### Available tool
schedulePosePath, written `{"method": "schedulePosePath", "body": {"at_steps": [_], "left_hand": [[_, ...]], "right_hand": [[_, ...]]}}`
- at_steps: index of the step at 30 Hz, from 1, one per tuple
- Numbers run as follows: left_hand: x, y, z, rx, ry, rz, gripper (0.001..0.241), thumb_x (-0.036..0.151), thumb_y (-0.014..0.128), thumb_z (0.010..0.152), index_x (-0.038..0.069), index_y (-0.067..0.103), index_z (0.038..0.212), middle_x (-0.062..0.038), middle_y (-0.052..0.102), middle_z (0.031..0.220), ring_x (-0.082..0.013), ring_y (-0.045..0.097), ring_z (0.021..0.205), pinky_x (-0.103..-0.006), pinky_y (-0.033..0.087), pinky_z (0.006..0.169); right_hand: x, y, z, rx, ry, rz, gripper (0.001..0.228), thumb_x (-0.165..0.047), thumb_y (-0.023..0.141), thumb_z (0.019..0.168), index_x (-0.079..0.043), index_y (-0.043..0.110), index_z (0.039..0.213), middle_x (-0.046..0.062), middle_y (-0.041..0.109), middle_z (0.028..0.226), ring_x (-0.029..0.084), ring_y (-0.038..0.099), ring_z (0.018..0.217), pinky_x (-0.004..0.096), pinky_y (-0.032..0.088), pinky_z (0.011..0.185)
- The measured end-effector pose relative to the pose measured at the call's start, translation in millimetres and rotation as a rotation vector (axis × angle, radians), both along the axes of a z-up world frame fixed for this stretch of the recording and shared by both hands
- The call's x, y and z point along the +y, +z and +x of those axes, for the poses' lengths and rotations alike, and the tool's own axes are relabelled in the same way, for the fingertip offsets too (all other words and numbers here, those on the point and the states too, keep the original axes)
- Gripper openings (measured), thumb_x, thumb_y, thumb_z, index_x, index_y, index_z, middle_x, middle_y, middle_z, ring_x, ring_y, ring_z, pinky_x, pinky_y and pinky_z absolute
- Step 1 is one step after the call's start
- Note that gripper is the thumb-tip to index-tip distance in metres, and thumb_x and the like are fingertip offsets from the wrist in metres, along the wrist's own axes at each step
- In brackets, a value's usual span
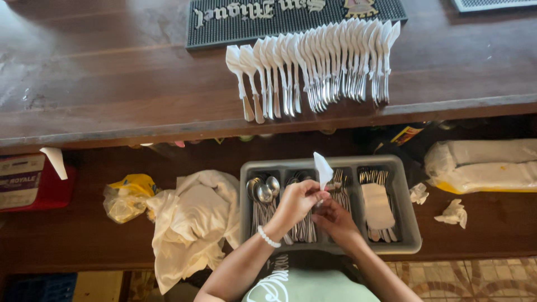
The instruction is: The person wraps individual forks and spoons in paper napkins and places them back into a grey organizer tray.
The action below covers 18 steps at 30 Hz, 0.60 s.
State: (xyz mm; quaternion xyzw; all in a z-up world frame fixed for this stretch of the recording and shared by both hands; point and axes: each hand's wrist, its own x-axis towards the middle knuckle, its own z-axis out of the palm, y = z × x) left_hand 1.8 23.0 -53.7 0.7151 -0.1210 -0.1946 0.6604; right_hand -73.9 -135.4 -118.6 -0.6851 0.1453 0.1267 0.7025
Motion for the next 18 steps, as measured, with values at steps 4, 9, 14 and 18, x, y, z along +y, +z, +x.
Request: {"method": "schedulePosePath", "body": {"at_steps": [4, 9, 14, 18], "left_hand": [[4, 6, 1, 0.001, 0.015, -0.109, 0.016, 0.011, 0.074, 0.093, 0.0, 0.076, 0.105, -0.001, 0.077, 0.09, -0.0029, 0.068, 0.084, -0.0201, 0.055, 0.076], [3, 18, -5, -0.001, 0.007, -0.006, 0.015, 0.01, 0.077, 0.092, 0.0, 0.076, 0.102, -0.002, 0.074, 0.082, -0.0046, 0.063, 0.075, -0.0229, 0.052, 0.066], [7, 22, -3, -0.188, 0.038, 0.025, 0.015, 0.009, 0.078, 0.092, 0.0, 0.076, 0.104, -0.001, 0.076, 0.085, -0.0045, 0.066, 0.077, -0.0225, 0.054, 0.069], [9, 25, -6, -0.065, 0.01, -0.094, 0.036, 0.003, 0.072, 0.094, 0.005, 0.068, 0.13, -0.003, 0.075, 0.093, -0.0055, 0.063, 0.08, -0.0223, 0.053, 0.071]], "right_hand": [[-12, -27, 5, 0.02, 0.076, -0.09, 0.022, -0.016, 0.082, 0.085, -0.004, 0.065, 0.092, 0.002, 0.062, 0.075, 0.01, 0.054, 0.066, 0.026, 0.043, 0.058], [-1, -33, 5, -0.015, 0.059, -0.237, 0.027, -0.015, 0.084, 0.089, 0.001, 0.065, 0.101, 0.007, 0.065, 0.078, 0.01, 0.053, 0.067, 0.025, 0.043, 0.058], [0, 16, 10, -0.227, 0.103, -0.084, 0.077, -0.007, 0.081, 0.075, -0.013, 0.039, 0.14, 0.0, 0.059, 0.106, 0.008, 0.065, 0.076, 0.026, 0.058, 0.063], [-5, 48, 17, -0.462, -0.131, -0.153, 0.051, -0.003, 0.074, 0.085, -0.004, 0.051, 0.13, 0.005, 0.065, 0.103, 0.011, 0.063, 0.078, 0.026, 0.055, 0.07]]}}
